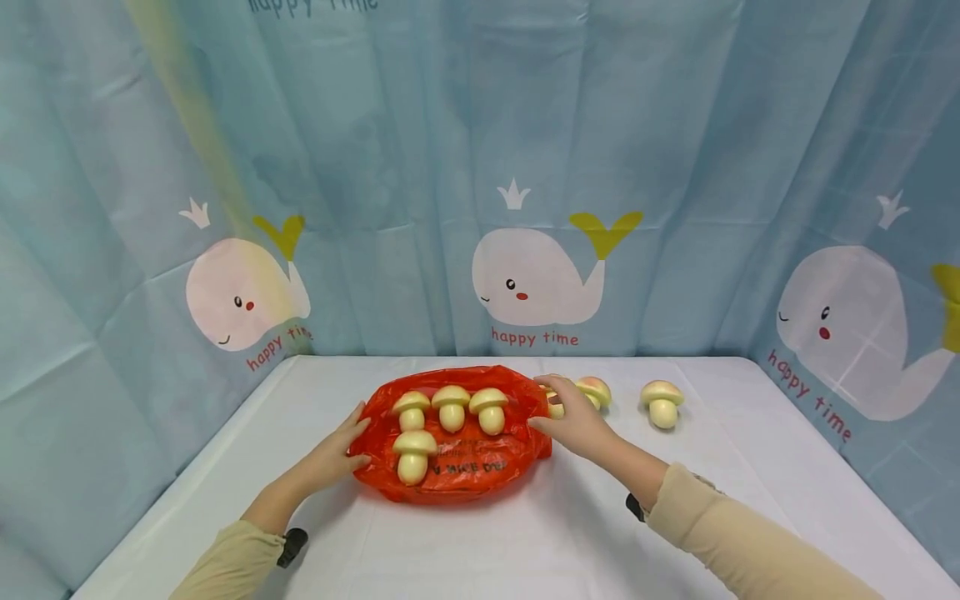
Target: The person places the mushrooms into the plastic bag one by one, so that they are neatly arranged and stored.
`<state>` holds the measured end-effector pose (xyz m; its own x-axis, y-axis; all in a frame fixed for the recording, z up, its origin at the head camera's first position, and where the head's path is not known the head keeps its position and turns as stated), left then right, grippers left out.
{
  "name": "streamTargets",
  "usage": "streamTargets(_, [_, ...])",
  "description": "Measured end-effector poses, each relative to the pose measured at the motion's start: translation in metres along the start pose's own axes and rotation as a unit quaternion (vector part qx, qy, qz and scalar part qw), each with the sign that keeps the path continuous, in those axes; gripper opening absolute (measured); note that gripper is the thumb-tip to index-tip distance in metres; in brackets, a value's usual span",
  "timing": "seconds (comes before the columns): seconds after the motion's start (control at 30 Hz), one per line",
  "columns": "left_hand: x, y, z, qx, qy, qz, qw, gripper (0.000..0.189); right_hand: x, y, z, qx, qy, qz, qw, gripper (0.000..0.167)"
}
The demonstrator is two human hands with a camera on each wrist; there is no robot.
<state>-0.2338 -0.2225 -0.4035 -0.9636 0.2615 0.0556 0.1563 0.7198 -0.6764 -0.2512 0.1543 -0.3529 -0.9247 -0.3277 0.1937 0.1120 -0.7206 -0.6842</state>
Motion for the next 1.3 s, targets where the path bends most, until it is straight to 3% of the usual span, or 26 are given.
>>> streamTargets(0.23, [-0.001, -0.001, 0.0, 0.001, -0.002, 0.001, 1.0, 0.06, -0.001, -0.02, -0.021, -0.056, -0.043, -0.017, 0.9974, 0.057])
streamTargets(0.53, [0.001, -0.001, 0.002, 0.001, -0.001, 0.006, 1.0, 0.06, -0.004, -0.051, -0.041, -0.152, -0.087, -0.007, 0.9845, 0.065])
streamTargets(0.77, [0.0, -0.002, -0.001, 0.002, -0.005, 0.006, 1.0, 0.06, -0.003, -0.068, -0.053, -0.198, -0.078, 0.016, 0.9769, 0.073])
streamTargets(1.3, [-0.002, -0.002, -0.001, 0.0, -0.01, 0.003, 0.9999, 0.06, -0.004, -0.09, -0.086, -0.245, -0.079, 0.011, 0.9663, 0.084])
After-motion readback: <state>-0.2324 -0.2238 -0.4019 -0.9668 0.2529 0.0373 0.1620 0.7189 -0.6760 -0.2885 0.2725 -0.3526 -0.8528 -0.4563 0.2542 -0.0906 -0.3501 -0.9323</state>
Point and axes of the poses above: each hand's wrist, its own x-axis towards the middle knuckle, its own y-axis out of the palm, z = x × y, the point moved 1 cm from there along x, towards the middle knuckle, and after that the axes turned 7 degrees about -x, right-handed, at the moved point
